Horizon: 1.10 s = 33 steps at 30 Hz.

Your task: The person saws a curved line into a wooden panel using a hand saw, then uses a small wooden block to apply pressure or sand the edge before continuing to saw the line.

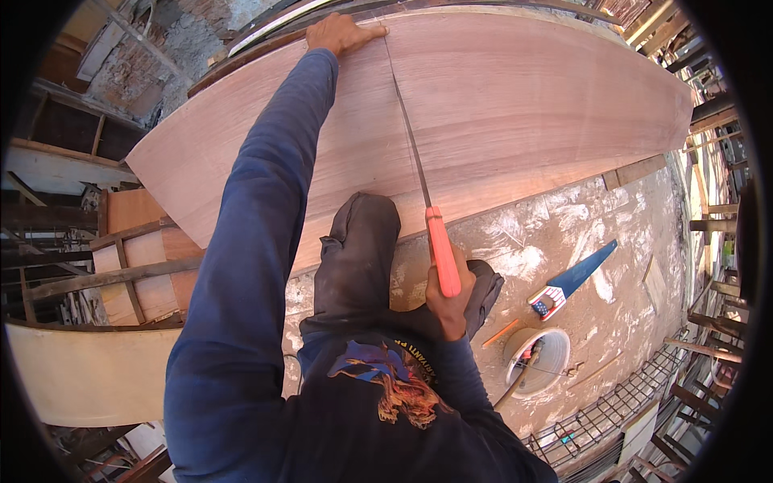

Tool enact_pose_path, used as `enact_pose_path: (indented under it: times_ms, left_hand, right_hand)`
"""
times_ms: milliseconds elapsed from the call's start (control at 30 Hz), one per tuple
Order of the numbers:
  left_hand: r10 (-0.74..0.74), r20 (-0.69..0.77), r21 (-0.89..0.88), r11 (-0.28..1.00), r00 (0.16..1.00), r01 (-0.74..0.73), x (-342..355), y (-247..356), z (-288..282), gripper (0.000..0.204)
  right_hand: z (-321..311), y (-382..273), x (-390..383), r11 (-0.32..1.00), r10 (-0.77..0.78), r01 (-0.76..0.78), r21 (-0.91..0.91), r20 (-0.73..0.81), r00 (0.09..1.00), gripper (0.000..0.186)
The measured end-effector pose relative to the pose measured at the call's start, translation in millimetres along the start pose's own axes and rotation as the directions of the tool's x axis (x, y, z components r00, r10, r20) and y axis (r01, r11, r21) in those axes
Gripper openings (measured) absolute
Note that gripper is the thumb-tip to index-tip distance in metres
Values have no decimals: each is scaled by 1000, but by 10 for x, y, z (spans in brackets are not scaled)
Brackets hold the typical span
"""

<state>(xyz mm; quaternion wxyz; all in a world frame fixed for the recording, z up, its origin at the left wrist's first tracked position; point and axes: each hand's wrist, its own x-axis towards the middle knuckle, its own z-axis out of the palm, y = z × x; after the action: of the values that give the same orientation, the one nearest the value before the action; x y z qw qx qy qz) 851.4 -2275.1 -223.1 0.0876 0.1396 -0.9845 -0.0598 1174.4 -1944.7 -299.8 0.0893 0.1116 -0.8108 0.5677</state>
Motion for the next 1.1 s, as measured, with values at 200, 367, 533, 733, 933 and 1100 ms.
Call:
enact_pose_path:
  times_ms: [200,367,533,733,933,1100]
  left_hand:
    - [-7,8,20,1000,1000,6,-91,57,-65,94]
    - [1,-11,-5,1000,1000,-1,-154,77,-128,92]
    - [-30,21,39,999,999,29,39,8,-4,95]
    - [-3,-80,32,999,997,5,-95,53,-46,88]
    - [-9,-12,42,999,1000,9,-169,101,-212,91]
    - [-57,115,5,998,992,57,-16,64,-145,97]
  right_hand:
    - [254,-161,684,989,46,-42,145,-29,999,28]
    - [723,275,1234,983,-90,99,158,-59,994,33]
    - [-117,30,-198,1000,6,-6,9,-36,999,34]
    - [503,118,1020,987,21,-25,159,24,999,21]
    - [791,445,1238,990,38,-38,137,-2,999,27]
    - [-214,-34,-255,999,40,-39,-34,14,999,39]
